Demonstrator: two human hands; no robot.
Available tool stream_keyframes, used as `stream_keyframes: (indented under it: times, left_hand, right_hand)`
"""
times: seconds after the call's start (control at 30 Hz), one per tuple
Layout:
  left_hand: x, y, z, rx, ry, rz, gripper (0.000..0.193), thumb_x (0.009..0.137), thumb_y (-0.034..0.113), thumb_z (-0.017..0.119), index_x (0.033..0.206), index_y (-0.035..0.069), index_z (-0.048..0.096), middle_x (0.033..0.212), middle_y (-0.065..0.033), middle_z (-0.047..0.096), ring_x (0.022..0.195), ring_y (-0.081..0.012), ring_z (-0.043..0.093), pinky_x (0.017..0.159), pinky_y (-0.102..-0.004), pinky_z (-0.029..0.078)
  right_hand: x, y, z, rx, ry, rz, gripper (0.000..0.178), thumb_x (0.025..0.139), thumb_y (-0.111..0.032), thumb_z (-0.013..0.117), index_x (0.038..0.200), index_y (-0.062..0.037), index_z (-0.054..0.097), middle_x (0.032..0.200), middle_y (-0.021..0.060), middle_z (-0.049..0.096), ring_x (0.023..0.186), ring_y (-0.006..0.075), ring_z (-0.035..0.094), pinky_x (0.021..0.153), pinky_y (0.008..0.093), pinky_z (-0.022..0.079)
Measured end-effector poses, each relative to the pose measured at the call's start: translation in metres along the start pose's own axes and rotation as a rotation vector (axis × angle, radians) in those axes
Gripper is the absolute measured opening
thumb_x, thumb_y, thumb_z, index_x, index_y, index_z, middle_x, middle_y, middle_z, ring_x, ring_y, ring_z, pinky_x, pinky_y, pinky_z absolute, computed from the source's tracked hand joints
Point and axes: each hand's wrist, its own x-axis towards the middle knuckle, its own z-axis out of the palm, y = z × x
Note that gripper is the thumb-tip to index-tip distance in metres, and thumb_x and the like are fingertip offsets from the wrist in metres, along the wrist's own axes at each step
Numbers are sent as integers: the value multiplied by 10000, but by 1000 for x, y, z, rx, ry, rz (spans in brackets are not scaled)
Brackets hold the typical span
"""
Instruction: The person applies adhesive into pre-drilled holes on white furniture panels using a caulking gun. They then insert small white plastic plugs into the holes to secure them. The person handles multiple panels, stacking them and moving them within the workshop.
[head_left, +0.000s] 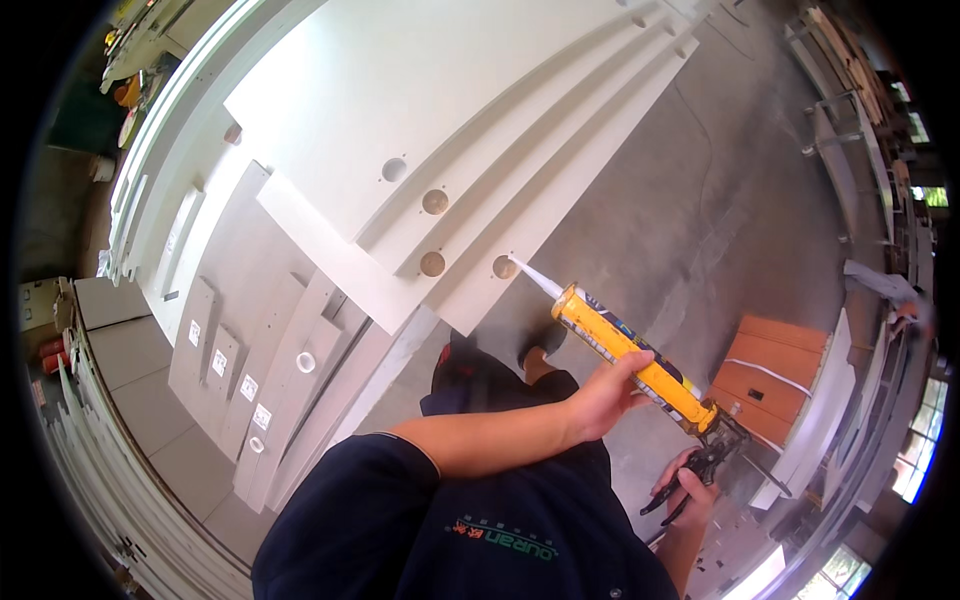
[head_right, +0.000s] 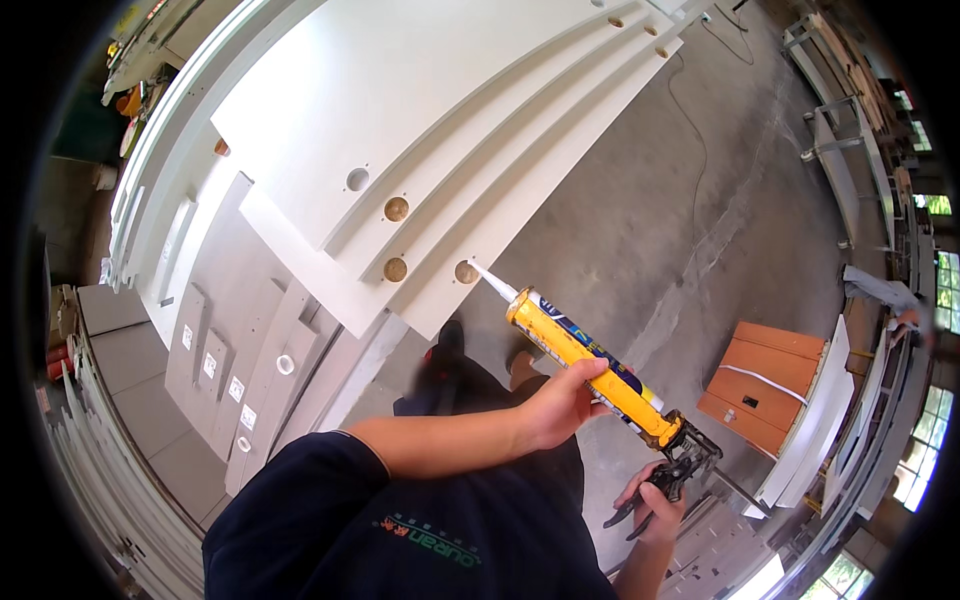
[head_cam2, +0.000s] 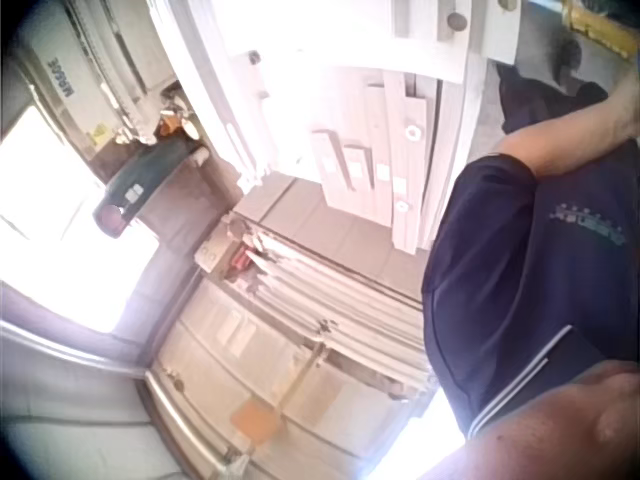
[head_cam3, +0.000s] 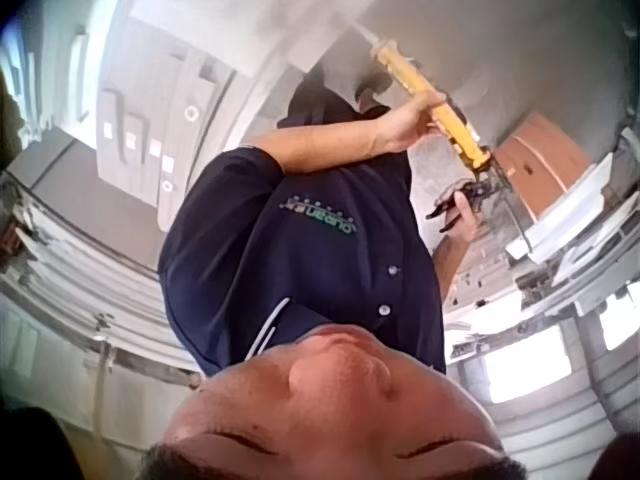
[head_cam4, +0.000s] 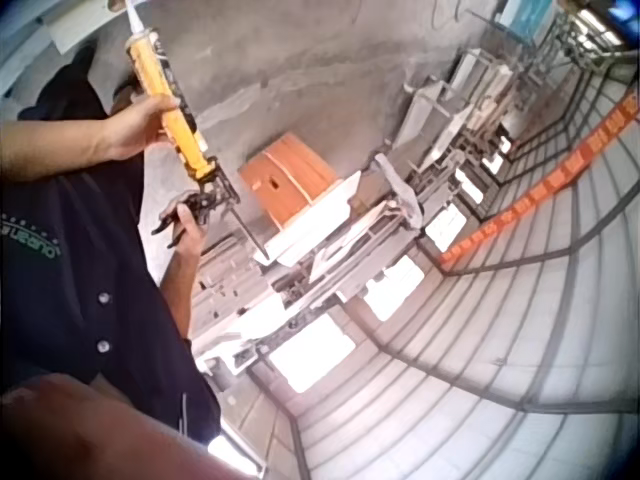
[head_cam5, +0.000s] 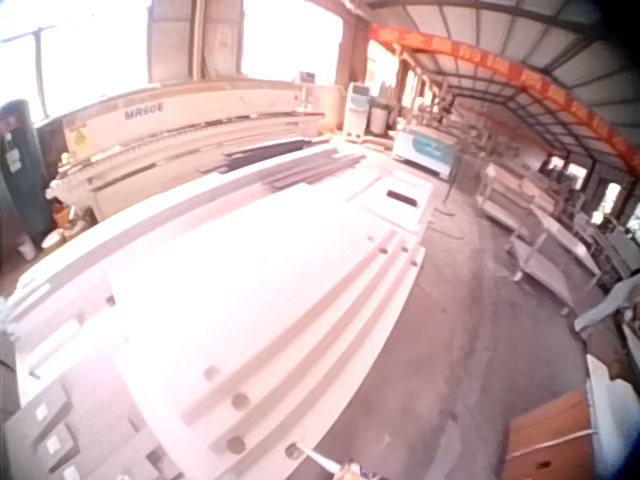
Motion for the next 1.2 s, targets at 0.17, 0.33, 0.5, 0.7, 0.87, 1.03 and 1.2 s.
stream_keyframes:
  times: [0.17,0.33,0.5,0.7,0.87,1.03,1.2]
  left_hand:
    - [41,-9,44,213,151,115,375,919,345,630,1169,82,536,1153,-72,616,1100,-184,586,935,-372,479]
    - [104,-8,99,343,292,246,407,906,325,659,1143,21,526,1097,-110,611,1023,-222,627,915,-412,528]
    - [189,10,152,469,262,238,406,895,350,651,1125,47,509,1077,-97,604,1018,-220,614,880,-417,522]
    - [297,53,206,525,202,198,442,884,380,643,1147,56,499,1084,-89,588,1019,-212,602,870,-411,513]
    - [407,105,217,446,166,129,438,881,385,641,1149,66,504,1080,-86,586,1011,-213,603,887,-414,496]
    - [484,151,214,316,124,65,417,883,390,634,1141,85,513,1083,-80,600,1011,-211,606,896,-416,482]
    - [526,177,218,239,162,81,442,888,441,613,1140,88,525,1051,-61,618,976,-182,601,868,-378,462]
  right_hand:
    - [48,1,-62,237,-131,64,288,787,-152,671,972,4,513,697,179,575,576,311,590,536,408,531]
    - [115,-20,-111,368,-243,33,275,806,-166,660,986,-18,514,709,172,576,591,326,591,539,415,523]
    - [168,-59,-138,468,-224,-39,251,840,-161,626,1012,-22,507,734,163,587,602,309,599,551,413,532]
    - [251,-123,-149,477,-139,-109,221,860,-145,600,1029,-24,526,752,151,594,606,302,606,556,414,536]
    - [346,-177,-155,372,-57,-141,197,865,-129,590,1026,-29,540,744,144,597,602,291,612,569,412,551]
    - [419,-236,-149,273,90,-20,186,862,-105,586,1026,-27,548,742,144,599,600,285,611,565,408,550]
    - [469,-280,-141,191,109,55,193,851,-98,597,1019,-20,542,734,147,595,586,286,606,559,407,545]
